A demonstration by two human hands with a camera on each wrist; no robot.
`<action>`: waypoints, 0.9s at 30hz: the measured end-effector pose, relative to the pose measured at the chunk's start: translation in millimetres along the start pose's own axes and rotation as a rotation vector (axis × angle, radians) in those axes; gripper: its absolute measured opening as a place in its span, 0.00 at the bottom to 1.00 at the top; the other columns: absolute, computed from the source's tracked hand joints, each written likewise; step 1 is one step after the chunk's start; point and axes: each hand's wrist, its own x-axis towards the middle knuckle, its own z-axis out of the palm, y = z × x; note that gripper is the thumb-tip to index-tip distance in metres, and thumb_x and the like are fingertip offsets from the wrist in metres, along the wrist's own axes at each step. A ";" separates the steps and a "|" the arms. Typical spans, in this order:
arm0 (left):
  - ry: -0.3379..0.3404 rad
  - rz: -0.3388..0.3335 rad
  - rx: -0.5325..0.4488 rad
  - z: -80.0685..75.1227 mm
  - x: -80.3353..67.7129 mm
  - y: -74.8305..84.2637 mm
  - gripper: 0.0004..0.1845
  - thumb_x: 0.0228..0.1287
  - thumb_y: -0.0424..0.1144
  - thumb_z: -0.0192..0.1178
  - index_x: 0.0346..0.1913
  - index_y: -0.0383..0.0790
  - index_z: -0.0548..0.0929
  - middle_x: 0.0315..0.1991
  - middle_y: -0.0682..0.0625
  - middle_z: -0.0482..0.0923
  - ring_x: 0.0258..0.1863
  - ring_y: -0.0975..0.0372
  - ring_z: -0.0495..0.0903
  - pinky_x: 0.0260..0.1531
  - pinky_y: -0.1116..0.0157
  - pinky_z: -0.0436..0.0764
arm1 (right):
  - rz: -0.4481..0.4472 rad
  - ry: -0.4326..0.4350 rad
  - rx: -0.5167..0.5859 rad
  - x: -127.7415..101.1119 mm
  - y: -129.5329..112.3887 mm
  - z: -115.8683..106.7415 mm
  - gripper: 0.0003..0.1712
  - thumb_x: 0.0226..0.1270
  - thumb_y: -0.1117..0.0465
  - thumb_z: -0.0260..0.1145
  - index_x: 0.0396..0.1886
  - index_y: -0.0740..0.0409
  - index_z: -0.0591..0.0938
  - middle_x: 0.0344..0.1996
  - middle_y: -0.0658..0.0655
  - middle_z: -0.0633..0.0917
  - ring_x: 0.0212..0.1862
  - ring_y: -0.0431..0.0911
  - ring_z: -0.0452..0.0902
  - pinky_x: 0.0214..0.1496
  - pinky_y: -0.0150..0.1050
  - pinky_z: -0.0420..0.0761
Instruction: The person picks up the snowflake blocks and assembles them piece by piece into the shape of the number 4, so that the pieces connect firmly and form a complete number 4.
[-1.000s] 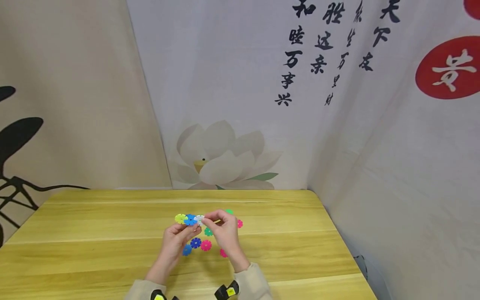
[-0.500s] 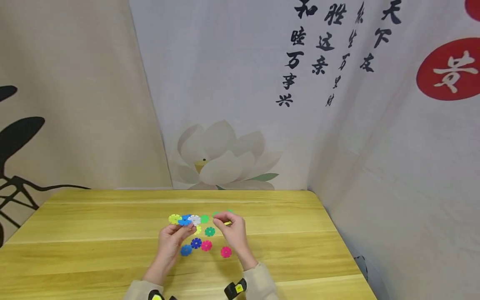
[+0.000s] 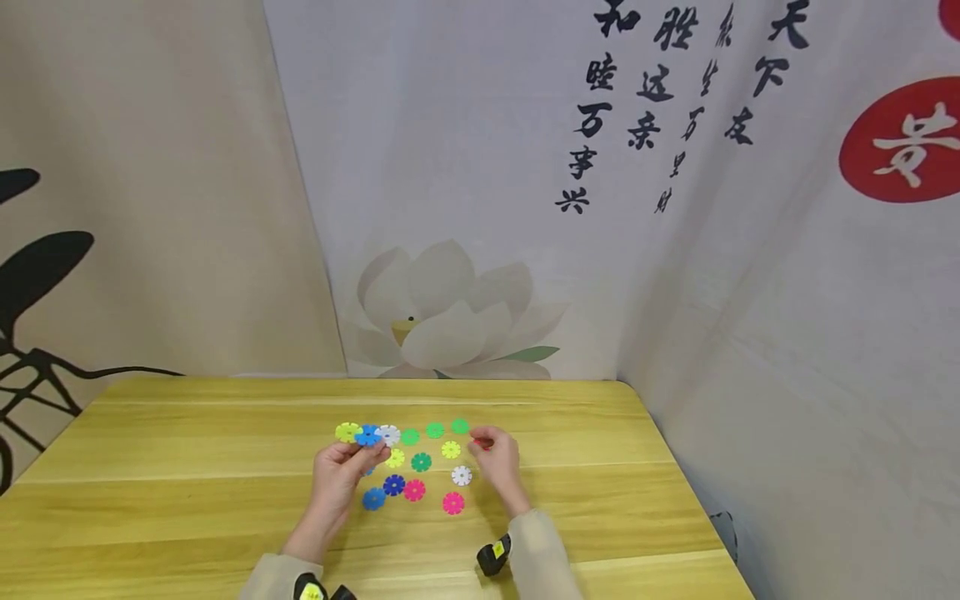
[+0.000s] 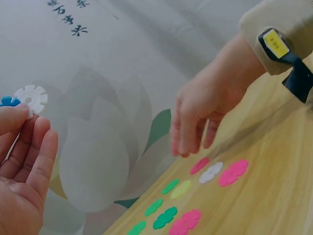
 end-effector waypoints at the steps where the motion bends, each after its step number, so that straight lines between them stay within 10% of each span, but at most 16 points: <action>1: -0.002 0.004 0.001 0.0 -0.1 0.5 0.06 0.57 0.21 0.59 0.29 0.32 0.83 0.26 0.53 0.84 0.28 0.62 0.85 0.36 0.66 0.85 | 0.009 -0.006 -0.020 1.7 3.1 -0.3 0.10 0.54 0.74 0.66 0.38 0.72 0.82 0.29 0.61 0.84 0.33 0.47 0.78 0.31 0.30 0.80; 20: 0.013 -0.006 0.011 -0.3 -0.2 4.6 0.04 0.58 0.21 0.58 0.31 0.29 0.82 0.26 0.52 0.84 0.27 0.63 0.85 0.37 0.66 0.85 | 0.041 -0.112 -0.272 18.3 9.7 -6.8 0.12 0.46 0.73 0.72 0.32 0.72 0.81 0.29 0.61 0.82 0.33 0.49 0.78 0.35 0.39 0.82; 27: 0.008 0.003 0.013 0.1 -0.3 4.1 0.05 0.59 0.21 0.58 0.30 0.31 0.82 0.26 0.52 0.84 0.27 0.64 0.85 0.37 0.65 0.85 | 0.123 -0.114 -0.205 19.6 7.9 -8.9 0.12 0.45 0.75 0.71 0.30 0.68 0.78 0.24 0.57 0.79 0.27 0.44 0.73 0.27 0.33 0.78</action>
